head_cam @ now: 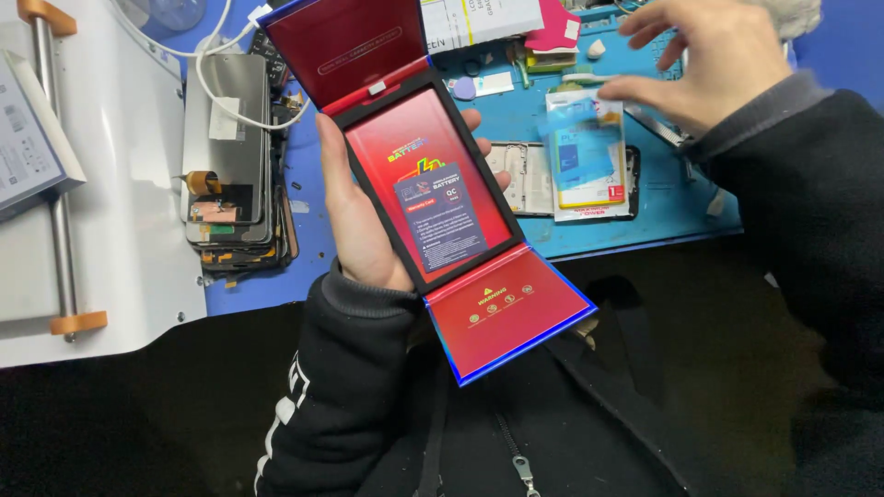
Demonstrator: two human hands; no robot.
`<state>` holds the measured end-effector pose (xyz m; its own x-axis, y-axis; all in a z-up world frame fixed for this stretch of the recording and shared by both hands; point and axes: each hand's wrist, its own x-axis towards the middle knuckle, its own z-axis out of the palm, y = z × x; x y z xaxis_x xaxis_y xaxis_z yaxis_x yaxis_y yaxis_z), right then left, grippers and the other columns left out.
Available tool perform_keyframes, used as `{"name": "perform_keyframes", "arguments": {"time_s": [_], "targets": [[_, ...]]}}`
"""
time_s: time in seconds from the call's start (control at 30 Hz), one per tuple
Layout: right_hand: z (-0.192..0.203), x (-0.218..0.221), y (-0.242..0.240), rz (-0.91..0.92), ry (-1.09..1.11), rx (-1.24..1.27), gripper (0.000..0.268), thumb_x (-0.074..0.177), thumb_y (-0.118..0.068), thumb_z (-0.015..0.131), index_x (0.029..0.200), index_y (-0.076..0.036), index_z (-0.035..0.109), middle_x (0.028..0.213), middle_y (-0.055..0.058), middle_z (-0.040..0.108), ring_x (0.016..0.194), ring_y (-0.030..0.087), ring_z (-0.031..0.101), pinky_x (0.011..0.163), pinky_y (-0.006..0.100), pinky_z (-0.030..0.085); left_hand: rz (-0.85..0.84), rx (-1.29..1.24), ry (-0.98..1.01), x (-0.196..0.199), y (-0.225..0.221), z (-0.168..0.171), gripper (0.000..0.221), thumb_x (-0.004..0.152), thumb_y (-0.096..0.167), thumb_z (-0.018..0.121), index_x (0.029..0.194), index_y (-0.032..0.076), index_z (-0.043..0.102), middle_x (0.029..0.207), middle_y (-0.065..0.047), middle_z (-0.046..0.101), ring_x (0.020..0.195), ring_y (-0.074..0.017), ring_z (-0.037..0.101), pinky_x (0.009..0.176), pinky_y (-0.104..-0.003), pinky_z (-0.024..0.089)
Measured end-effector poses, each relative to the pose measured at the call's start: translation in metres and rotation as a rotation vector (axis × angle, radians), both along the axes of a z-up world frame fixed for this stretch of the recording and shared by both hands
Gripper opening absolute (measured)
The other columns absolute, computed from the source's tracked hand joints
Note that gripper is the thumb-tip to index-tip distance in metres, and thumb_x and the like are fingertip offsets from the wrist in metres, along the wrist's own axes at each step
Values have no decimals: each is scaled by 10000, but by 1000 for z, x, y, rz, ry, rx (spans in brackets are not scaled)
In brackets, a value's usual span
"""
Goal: Unboxing and preparing a new replacement battery for a mobile phone.
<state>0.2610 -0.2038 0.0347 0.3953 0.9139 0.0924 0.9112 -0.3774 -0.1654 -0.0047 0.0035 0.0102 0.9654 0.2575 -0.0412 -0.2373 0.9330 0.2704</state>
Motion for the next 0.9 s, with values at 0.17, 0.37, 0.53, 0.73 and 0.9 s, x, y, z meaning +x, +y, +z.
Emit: {"name": "perform_keyframes", "arguments": {"time_s": [0.17, 0.37, 0.53, 0.73, 0.9], "targets": [[-1, -8, -16, -128, -54, -70, 514, 942, -359, 791, 1249, 35, 667, 1040, 180, 723, 781, 252, 714, 671, 372, 595, 19, 14, 5, -1, 2, -1, 906, 1029, 760, 312, 1483, -4, 484, 1286, -214, 634, 1088, -383, 693, 943, -591, 602], [-10, -47, -7, -301, 49, -213, 977, 770, -645, 838, 1358, 59, 502, 929, 192, 711, 764, 322, 737, 675, 428, 616, -18, 65, 39, 1, 3, 1, 914, 1006, 764, 316, 1468, -5, 489, 1285, -212, 641, 1053, -411, 706, 887, -580, 614], [-15, -41, 4, -321, 89, -187, 1095, 714, -611, 900, 1485, -17, 400, 945, 193, 711, 815, 371, 726, 699, 481, 584, 29, 64, 57, 2, 3, 3, 897, 1033, 742, 307, 1480, -14, 490, 1313, -220, 644, 1072, -379, 697, 929, -573, 611], [-19, -25, -5, -304, 205, -41, 1085, 682, -405, 971, 1510, -23, 384, 952, 198, 698, 806, 318, 713, 734, 434, 594, -1, 62, 1, 2, 5, 1, 875, 1022, 745, 317, 1463, 10, 493, 1295, -195, 642, 1079, -379, 700, 923, -585, 611], [-10, -16, -14, -357, 706, 75, 750, 811, -248, 852, 1427, -14, 495, 1059, 138, 731, 936, 243, 731, 745, 364, 615, -11, 33, -5, 4, 4, -1, 881, 1037, 748, 317, 1478, 7, 493, 1312, -204, 637, 1097, -367, 694, 961, -581, 605]]}}
